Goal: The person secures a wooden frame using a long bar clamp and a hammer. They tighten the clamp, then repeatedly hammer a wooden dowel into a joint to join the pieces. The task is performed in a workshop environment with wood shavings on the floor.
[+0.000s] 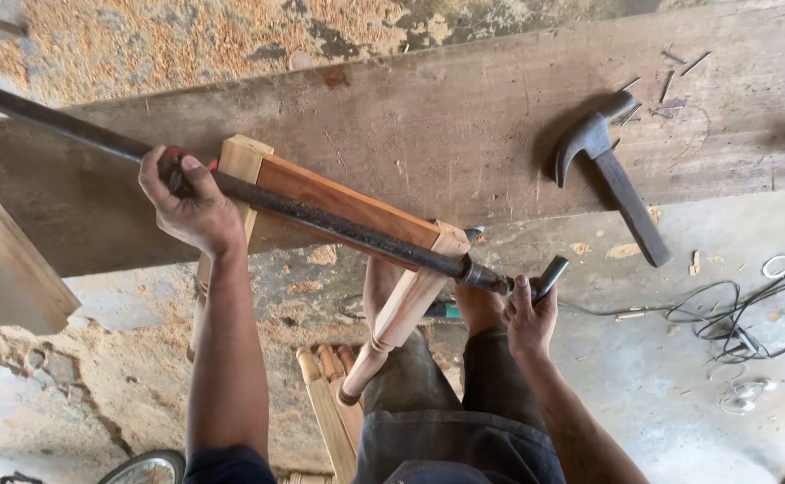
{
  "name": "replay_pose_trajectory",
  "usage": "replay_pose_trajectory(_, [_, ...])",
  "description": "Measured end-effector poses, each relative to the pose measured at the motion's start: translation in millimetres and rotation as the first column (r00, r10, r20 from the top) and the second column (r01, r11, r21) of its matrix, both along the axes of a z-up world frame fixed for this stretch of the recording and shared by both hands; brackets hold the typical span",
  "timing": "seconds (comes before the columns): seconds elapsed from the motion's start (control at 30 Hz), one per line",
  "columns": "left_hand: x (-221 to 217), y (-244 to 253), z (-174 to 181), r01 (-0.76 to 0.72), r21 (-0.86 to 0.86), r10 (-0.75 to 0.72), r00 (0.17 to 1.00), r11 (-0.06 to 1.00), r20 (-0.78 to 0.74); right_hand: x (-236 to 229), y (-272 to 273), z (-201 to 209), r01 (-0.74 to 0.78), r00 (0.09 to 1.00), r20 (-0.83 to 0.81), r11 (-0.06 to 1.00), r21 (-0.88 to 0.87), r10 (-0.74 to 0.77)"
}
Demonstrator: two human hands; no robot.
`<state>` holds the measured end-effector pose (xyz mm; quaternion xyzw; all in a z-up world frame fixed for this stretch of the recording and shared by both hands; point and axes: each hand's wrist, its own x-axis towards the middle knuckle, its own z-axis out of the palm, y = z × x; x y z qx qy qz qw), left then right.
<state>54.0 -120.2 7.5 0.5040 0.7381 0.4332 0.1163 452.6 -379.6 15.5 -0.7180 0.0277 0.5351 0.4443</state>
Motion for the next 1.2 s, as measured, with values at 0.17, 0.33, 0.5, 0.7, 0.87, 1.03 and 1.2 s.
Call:
replay_pose_trajectory(0.17, [-2.9,-2.0,-1.0,-0.004,0.025,0.001,0.990,1.000,0.140,-2.8,-0.8,-1.3,-0.028,1.000,-0.010,0.996,0.081,0.029])
replay_pose_trajectory(0.33, [-0.9,-1.2,-0.9,0.001,0.014,-0.002,0.997,1.000,0.077,-4.9,-5.5,-1.3,-0.019,0.999,0.037,0.996,0.089,0.015])
replay_pose_trajectory(0.5, [-5.1,-6.4,-2.5,-0.004,0.000,0.004,0.997,1.000,0.080,-8.1,-9.3,-5.6,0.020,0.998,0.060,0.991,0.130,-0.028])
replay_pose_trajectory(0.7, [-10.0,-9.3,-8.2,-0.005,0.002,0.005,0.998,1.000,0.067,-13.8,-25.8,-18.9,0.011,0.994,0.105,0.987,0.163,-0.028])
replay_pose_trajectory(0.87, [-13.7,-18.9,-4.5,-0.019,-0.015,0.020,0.999,1.000,0.048,-15.1,-30.7,-18.9,0.069,0.996,0.043,0.985,0.158,-0.077])
replay_pose_trajectory(1.03, [-15.3,-18.2,-10.3,-0.047,-0.018,0.047,0.999,0.999,0.023,-5.3,-28.3,-15.8,0.036,0.997,0.066,0.975,0.219,-0.052])
replay_pose_trajectory(1.2, [-8.5,-11.9,-2.8,-0.044,-0.014,0.045,0.997,0.999,0.059,-0.8,-24.1,-31.9,0.002,0.998,0.063,0.981,0.196,-0.015])
